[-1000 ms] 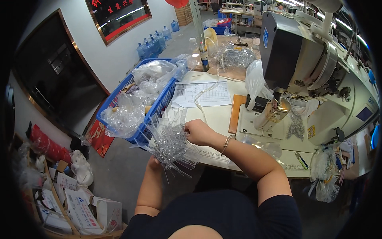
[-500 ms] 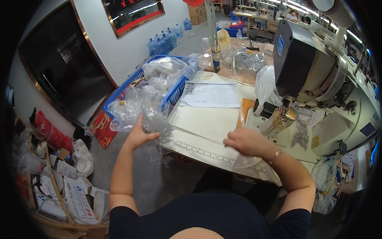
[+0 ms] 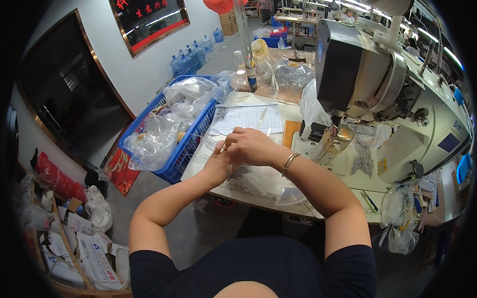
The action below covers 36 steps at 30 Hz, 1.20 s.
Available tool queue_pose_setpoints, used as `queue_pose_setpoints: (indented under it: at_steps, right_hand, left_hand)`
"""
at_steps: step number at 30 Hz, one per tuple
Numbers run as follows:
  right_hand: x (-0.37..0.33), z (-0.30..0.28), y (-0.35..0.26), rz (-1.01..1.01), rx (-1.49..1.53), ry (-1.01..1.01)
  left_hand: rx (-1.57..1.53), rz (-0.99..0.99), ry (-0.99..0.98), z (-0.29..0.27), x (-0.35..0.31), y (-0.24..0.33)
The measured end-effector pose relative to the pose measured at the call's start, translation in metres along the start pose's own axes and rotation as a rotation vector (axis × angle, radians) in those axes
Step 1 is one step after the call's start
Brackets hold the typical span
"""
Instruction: The person sews a silver star-shaped decoration onto a clear plastic sheet using a sewing machine. They repeatedly adjust the plastic sheet, align the star under the needle, and operate the machine to stitch the item. The person also uses scissors to trim threads and a yellow tool to assist with the plastic material.
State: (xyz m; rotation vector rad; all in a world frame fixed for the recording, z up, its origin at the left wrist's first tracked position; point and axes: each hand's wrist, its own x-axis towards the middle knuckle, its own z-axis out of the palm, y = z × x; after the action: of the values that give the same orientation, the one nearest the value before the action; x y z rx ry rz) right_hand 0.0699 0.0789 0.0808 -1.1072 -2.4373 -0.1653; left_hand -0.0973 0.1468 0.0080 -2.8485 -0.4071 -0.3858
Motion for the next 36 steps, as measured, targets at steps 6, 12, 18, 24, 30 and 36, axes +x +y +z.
queue_pose_setpoints:
  at_steps: [6,12,18,24,30,36]
  right_hand:
    - [-0.017,-0.003,-0.003,0.517,0.040,-0.260]
    - [-0.009,-0.003,-0.005,0.497,0.031,-0.188]
    - [-0.016,0.009,-0.006,0.542,0.135,-0.039]
    - [-0.001,0.014,-0.015,0.608,0.079,-0.044]
    - [-0.005,0.043,-0.019,0.510,0.255,0.337]
    - [0.015,0.054,-0.024,0.660,0.523,0.580]
  left_hand:
    - [0.285,0.126,0.180,-0.005,-0.019,0.001]
    - [-0.170,0.160,-0.254,-0.048,-0.018,-0.016]
    - [-0.596,-0.072,-0.085,-0.049,-0.017,-0.037]
    - [0.213,-0.021,0.148,-0.066,0.000,0.001]
    - [-0.687,-0.559,0.460,-0.048,-0.012,0.018]
    - [-1.361,-0.669,0.504,-0.020,0.005,-0.007]
